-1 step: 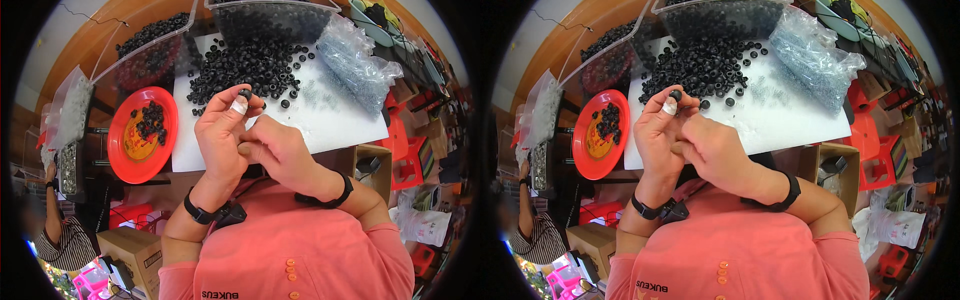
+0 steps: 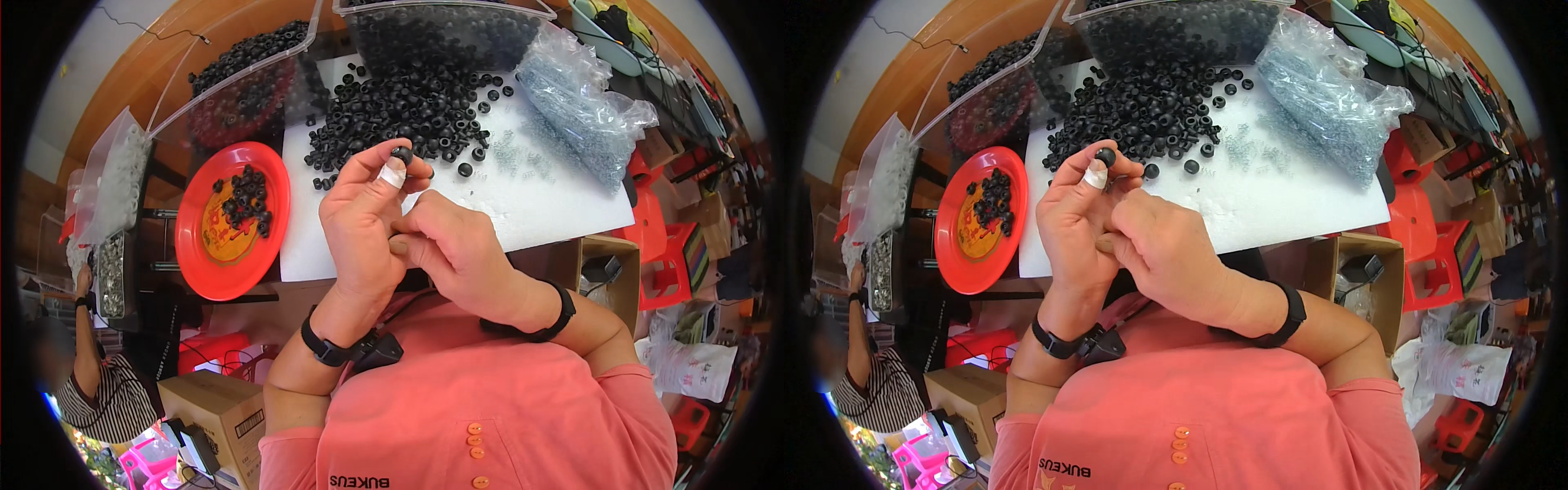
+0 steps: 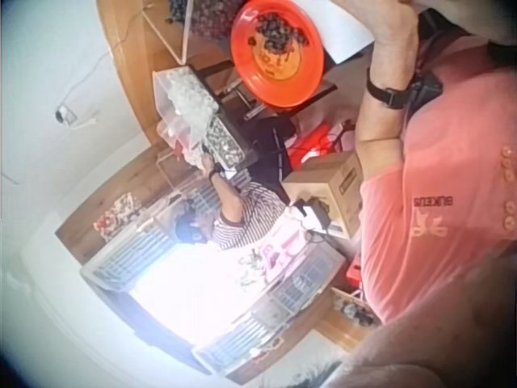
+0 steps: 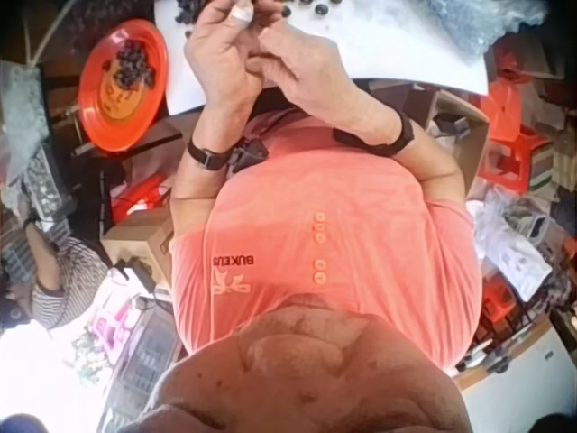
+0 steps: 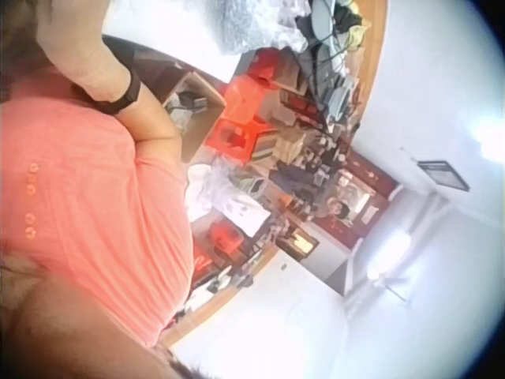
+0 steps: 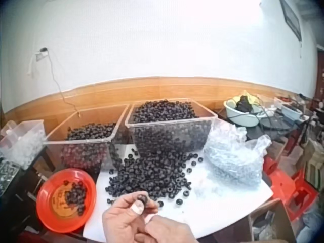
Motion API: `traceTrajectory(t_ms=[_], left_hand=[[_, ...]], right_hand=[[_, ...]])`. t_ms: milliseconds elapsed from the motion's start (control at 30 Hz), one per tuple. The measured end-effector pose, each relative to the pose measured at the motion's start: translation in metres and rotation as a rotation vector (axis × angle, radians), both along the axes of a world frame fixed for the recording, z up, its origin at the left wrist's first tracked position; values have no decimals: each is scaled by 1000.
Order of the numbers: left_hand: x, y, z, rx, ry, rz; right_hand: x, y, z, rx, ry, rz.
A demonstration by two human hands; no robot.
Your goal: Assembling small black plastic and metal components by hand at a manufacturing workstation.
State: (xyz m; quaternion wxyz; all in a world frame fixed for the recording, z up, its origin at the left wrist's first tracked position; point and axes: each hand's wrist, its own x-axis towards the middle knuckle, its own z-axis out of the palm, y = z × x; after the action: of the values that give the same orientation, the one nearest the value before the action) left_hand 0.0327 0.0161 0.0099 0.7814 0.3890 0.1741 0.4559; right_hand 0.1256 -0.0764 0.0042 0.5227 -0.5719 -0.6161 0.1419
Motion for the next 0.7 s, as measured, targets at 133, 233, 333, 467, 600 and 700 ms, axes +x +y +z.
traceTrajectory(t_ms=[133, 233, 333, 467, 600, 700], left_hand=[[-2, -4, -1, 46, 47, -19], [-5, -6, -2, 29, 60, -22], [-13, -9, -4, 82, 81, -21], [-26, -11, -8, 163, 172, -102], [-27, -12, -14, 127, 222, -191], [-27, -11, -15, 109, 262, -213]], right_hand=[[-3, -4, 2, 46, 50, 28], [-1, -9, 10, 58, 51, 66], [14, -14, 17, 103, 57, -9], [43, -12, 21, 26, 179, -71], [47, -7, 20, 10, 204, -19], [47, -5, 21, 14, 159, 16]])
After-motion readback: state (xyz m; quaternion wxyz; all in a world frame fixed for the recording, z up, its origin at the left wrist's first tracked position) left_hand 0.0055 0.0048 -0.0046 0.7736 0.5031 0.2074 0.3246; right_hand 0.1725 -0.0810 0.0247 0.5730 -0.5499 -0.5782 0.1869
